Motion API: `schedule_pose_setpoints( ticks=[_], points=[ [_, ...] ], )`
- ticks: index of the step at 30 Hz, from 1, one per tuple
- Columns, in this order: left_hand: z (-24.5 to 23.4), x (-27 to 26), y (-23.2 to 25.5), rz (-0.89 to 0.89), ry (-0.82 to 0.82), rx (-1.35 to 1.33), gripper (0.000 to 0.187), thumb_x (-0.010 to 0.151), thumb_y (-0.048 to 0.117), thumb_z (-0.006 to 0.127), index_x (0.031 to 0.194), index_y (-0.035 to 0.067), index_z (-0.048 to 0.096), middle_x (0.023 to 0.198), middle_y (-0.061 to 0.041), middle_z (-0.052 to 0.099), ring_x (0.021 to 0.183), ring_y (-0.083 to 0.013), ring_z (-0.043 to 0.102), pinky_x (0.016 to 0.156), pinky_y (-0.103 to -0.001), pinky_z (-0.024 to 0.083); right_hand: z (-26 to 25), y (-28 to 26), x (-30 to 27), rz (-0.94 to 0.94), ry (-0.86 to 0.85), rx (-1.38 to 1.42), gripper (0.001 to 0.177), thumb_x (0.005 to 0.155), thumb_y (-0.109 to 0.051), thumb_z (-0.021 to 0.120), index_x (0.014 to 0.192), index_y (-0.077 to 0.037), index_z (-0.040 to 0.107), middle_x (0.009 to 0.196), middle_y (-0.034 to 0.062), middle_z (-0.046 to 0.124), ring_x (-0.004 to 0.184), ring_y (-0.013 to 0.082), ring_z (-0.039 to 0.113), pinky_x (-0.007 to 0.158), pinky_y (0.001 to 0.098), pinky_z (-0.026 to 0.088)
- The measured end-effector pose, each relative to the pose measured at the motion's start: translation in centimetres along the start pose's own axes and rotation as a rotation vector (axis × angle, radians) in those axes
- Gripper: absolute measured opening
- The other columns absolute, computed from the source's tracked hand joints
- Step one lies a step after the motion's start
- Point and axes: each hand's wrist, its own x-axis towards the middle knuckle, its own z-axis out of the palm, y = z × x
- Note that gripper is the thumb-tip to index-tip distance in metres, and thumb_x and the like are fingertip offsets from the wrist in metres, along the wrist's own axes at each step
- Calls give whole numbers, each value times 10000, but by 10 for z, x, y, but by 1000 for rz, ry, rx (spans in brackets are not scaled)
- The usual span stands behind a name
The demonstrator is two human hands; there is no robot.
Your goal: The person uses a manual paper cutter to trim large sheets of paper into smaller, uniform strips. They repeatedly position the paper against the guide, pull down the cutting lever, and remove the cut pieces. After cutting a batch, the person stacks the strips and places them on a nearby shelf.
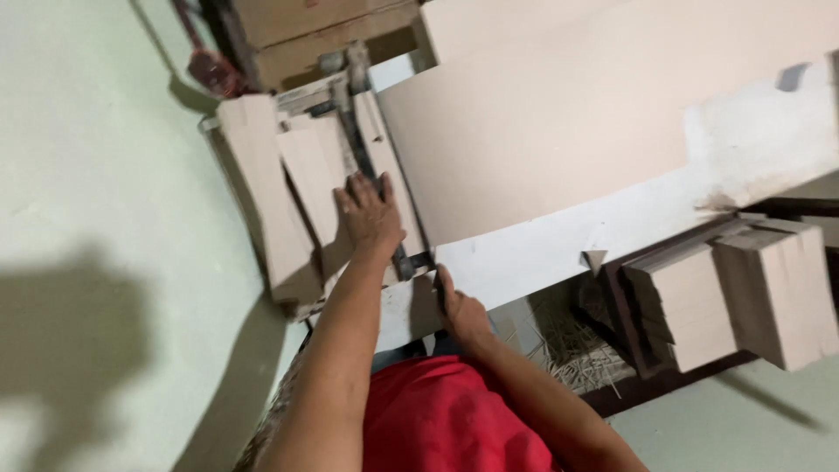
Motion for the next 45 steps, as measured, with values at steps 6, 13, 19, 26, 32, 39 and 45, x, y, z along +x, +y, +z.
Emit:
schedule_pose_setpoints(
  ticks=[6, 13, 19, 26, 32, 39, 45],
  points=[
    [-31, -48, 4, 77, 77, 200, 807, 1009, 505, 531, 1653, 255, 112, 1717, -157, -109, 1557, -428, -127, 1207, -689, -69, -216, -49, -73, 116, -149, 756, 1031, 862, -515, 668, 1645, -185, 85, 912, 232, 770, 801, 452, 760, 661, 522, 556],
    [15, -58, -5, 646, 284, 601, 503, 925, 245, 615, 1376, 170, 405, 1432, -136, 405, 1177, -353, 420, 995, -527, 289, -148, 39, -11, 192, -164, 1273, 557, 1003, -430, 536, 1514, -258, 400, 836, 142, 761, 654, 295, 760, 608, 387, 618],
    [84, -48, -46, 725, 339, 570, 196, 906, 135, 591, 947, 238, 753, 962, -16, 759, 725, -259, 668, 632, -475, 457, -98, 121, 70, 666, 199, 1746, 911, 1000, -456, 677, 1606, -152, 69, 1094, 96, 604, 778, 274, 698, 759, 417, 611],
    [48, -74, -95, 666, 261, 589, 197, 944, 257, 687, 1134, 210, 665, 1215, -37, 574, 995, -269, 615, 827, -414, 467, -66, 162, 74, 483, 206, 1912, 303, 1055, -353, 650, 955, -163, 436, 612, 20, 542, 424, 158, 489, 484, 268, 382],
    [21, -80, -89, 149, 483, -80, 487, 925, 216, 707, 1346, 37, 540, 1249, -205, 523, 1021, -431, 655, 701, -465, 636, -77, 108, 60, 512, 144, 1493, 596, 1000, -434, 728, 1166, 113, 562, 1051, 305, 700, 892, 356, 746, 833, 527, 619],
    [-12, -84, -65, -181, 293, 32, 622, 975, 380, 646, 1504, 147, 417, 1559, -194, 373, 1235, -468, 539, 986, -530, 417, -92, 102, 83, 425, 213, 1410, 462, 1035, -404, 692, 1049, 58, 686, 920, 183, 730, 785, 284, 741, 751, 467, 627],
    [-9, -88, -60, -204, 231, -94, 689, 999, 377, 600, 1595, 170, 325, 1657, -197, 233, 1486, -552, 179, 1180, -669, 158, -89, 103, 88, 407, 177, 1371, 381, 1051, -398, 667, 1000, -23, 705, 879, 130, 751, 752, 245, 755, 714, 415, 627]
  ],
)
